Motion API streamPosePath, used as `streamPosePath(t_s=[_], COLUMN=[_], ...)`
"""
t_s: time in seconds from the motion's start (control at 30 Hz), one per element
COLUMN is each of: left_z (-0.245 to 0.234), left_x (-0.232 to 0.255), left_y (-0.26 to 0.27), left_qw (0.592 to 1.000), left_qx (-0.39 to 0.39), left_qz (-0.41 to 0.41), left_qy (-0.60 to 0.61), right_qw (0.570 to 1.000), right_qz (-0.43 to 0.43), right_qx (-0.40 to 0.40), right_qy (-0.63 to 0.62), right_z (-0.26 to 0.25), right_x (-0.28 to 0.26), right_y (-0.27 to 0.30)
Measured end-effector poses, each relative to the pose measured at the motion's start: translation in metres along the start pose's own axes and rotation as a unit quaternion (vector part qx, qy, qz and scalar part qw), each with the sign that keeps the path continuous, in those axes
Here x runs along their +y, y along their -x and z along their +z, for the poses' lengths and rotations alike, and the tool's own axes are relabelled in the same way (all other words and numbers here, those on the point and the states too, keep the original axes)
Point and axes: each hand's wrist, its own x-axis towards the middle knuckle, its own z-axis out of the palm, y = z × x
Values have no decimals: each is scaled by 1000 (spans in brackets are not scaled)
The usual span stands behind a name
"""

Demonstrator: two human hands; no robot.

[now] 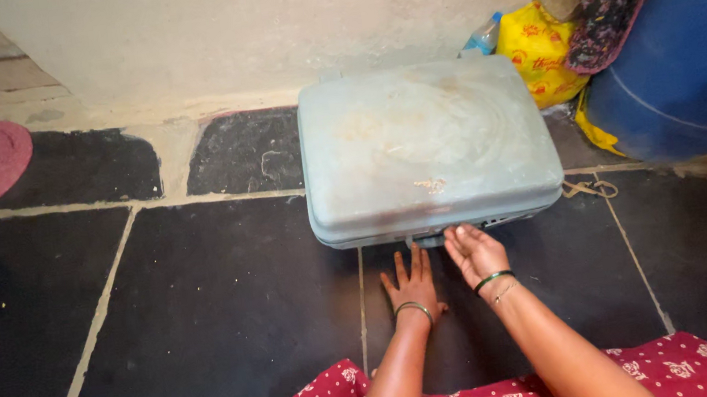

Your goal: The person folds multiple shirts, pairs of pants, and shorts on their lap before packing them neatly inside a suitcase on the floor.

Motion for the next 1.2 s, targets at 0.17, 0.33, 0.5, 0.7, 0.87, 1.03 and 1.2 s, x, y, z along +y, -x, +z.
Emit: streamPosePath(t_s=[0.17,0.33,0.5,0.7,0.87,1.03,1.2], left_z=[1,2,1,-4,-7,-8,-11], left_x=[-1,0,2,2,4,4,6], left_y=[2,-2,1,7,8,7,8], left_qw=[999,998,998,999,999,999,997], left_qx=[20,16,-1,11,-10,-26,-68], left_qz=[-4,-17,-20,-13,-16,-20,-22], left_qy=[-30,-65,-53,-37,-37,-21,-18], right_qw=[1000,1000,999,997,994,972,954], right_qz=[15,17,-47,-22,-3,-28,-9], right_qx=[-9,-2,-24,11,25,73,100], right_qy=[-22,-3,7,74,110,222,282], right_z=[0,15,58,49,21,20,6], right_x=[-6,-24,-64,-63,-36,-39,-29], right_y=[-8,-1,10,5,-11,-3,9])
